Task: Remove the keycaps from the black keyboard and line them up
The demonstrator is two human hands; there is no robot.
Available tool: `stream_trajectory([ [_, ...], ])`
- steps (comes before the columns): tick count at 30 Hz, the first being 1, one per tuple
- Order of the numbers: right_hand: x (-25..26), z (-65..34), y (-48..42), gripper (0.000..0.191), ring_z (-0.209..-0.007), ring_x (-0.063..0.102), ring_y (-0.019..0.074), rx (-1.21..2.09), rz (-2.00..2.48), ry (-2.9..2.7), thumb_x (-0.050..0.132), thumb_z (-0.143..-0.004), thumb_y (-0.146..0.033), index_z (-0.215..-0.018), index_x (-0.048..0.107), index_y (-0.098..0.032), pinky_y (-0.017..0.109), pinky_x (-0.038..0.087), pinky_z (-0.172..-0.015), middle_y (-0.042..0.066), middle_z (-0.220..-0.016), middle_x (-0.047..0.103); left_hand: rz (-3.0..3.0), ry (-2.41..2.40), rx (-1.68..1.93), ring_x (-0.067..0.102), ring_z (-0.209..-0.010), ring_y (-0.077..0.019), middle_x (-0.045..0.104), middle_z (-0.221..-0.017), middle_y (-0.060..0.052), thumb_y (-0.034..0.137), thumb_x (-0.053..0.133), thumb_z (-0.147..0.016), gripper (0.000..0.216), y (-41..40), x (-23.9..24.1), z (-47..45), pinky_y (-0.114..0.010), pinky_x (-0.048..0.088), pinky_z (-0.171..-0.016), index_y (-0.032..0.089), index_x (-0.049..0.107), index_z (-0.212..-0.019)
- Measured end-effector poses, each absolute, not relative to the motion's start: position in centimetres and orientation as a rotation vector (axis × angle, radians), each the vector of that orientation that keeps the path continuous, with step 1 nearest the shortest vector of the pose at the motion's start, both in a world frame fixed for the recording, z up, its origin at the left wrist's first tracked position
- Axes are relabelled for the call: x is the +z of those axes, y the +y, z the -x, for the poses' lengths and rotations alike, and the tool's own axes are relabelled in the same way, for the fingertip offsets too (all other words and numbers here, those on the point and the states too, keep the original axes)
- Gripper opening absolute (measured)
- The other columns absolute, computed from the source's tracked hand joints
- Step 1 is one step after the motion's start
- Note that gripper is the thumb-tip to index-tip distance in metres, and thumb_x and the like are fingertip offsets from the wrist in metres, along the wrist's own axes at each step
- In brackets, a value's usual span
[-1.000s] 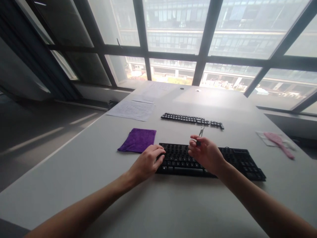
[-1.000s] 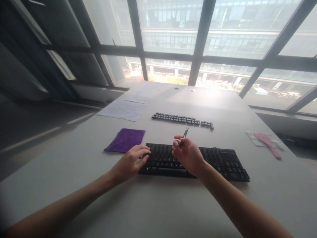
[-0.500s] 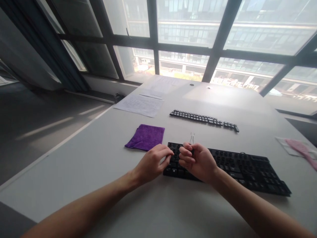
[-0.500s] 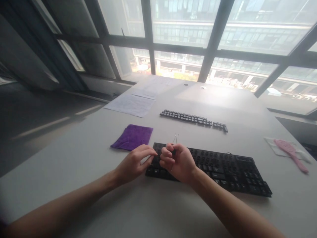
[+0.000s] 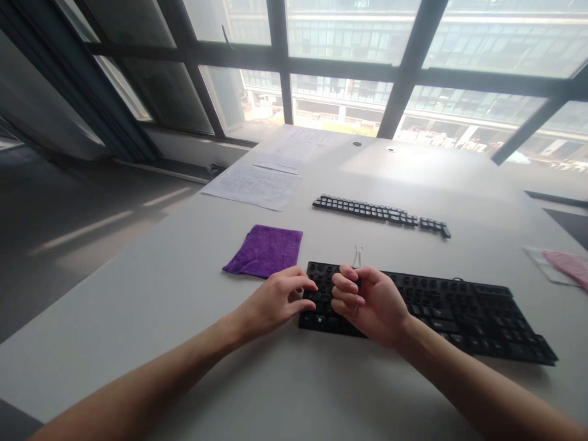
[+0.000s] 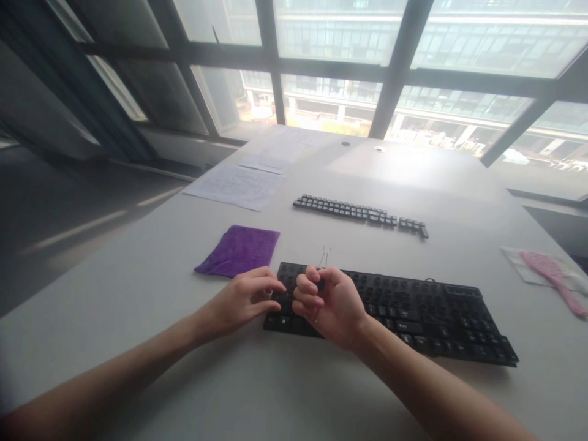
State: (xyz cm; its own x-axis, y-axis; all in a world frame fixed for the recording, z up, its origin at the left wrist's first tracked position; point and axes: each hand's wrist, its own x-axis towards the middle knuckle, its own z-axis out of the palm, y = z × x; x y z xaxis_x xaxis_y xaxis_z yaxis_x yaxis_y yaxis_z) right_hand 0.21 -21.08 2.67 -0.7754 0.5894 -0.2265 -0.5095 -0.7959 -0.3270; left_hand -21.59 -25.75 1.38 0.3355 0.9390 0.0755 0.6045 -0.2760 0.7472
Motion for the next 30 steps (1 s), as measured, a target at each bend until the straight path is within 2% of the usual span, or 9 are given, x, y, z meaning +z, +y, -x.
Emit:
stream_trajectory([
  [3, 2.5, -0.3, -20.6, 0.016, -0.052, 0.035, 0.0101, 2.335, 0.476, -0.439, 0.047, -0.086, -0.017, -0.07, 0.05, -0.017, 0.024, 0.035, -0.054, 0.0, -0.066, 0.044, -1.914, 1.382, 0.712, 0.059, -0.076, -0.0127, 0.064, -0.094, -0.002, 0.023, 0.072, -0.083, 0.015, -25.7, 1.4, 21.3, -0.024, 0.048, -0.07, 0.021, 0.073, -0.098],
  [7, 1.9, -0.2, -20.0, 0.02, -0.067, 0.05, 0.0159, 2.087, 0.561, -0.616, 0.046, -0.089, -0.02, -0.071, 0.056, -0.018, 0.029, 0.043, -0.067, 0.004, -0.077, 0.055, -1.867, 1.421, 0.717, 0.062, -0.08, -0.0148, 0.067, -0.094, -0.002, 0.021, 0.074, -0.08, 0.014, -25.6, 1.7, 20.9, -0.025, 0.05, -0.073, 0.021, 0.076, -0.093],
  [14, 1.2, 0.2, -19.9, 0.02, -0.071, 0.051, 0.017, 1.907, 0.626, -0.782, 0.046, -0.09, -0.022, -0.074, 0.058, -0.019, 0.029, 0.043, -0.068, 0.003, -0.08, 0.057, -1.992, 1.436, 0.714, 0.064, -0.087, -0.0171, 0.069, -0.093, -0.003, 0.014, 0.069, -0.081, 0.012, -25.5, 1.6, 20.4, -0.028, 0.05, -0.081, 0.02, 0.075, -0.09],
  [22, 0.4, -0.1, -19.4, 0.019, -0.071, 0.052, 0.0176, 1.957, 0.566, -0.727, 0.047, -0.089, -0.023, -0.072, 0.054, -0.021, 0.029, 0.043, -0.067, 0.003, -0.075, 0.057, -2.22, 1.435, 0.812, 0.057, -0.093, -0.0196, 0.063, -0.097, -0.007, 0.006, 0.058, -0.087, 0.016, -26.3, 0.1, 19.6, -0.032, 0.048, -0.084, 0.016, 0.066, -0.097],
  [25, 0.3, -0.2, -19.2, 0.02, -0.07, 0.052, 0.0175, 1.968, 0.558, -0.694, 0.046, -0.089, -0.023, -0.07, 0.053, -0.02, 0.029, 0.043, -0.065, 0.003, -0.073, 0.056, -2.196, 1.412, 0.863, 0.058, -0.093, -0.0192, 0.062, -0.097, -0.006, 0.008, 0.058, -0.089, 0.014, -26.6, 0.5, 19.7, -0.032, 0.049, -0.084, 0.017, 0.065, -0.098],
  [30, 0.3, -0.2, -19.1, 0.018, -0.068, 0.052, 0.0171, 1.968, 0.582, -0.657, 0.048, -0.088, -0.023, -0.07, 0.052, -0.021, 0.029, 0.043, -0.065, 0.002, -0.071, 0.056, -2.138, 1.441, 1.045, 0.06, -0.091, -0.0174, 0.063, -0.096, -0.004, 0.022, 0.061, -0.092, 0.01, -24.5, 2.0, 21.3, -0.03, 0.049, -0.083, 0.02, 0.067, -0.099],
])
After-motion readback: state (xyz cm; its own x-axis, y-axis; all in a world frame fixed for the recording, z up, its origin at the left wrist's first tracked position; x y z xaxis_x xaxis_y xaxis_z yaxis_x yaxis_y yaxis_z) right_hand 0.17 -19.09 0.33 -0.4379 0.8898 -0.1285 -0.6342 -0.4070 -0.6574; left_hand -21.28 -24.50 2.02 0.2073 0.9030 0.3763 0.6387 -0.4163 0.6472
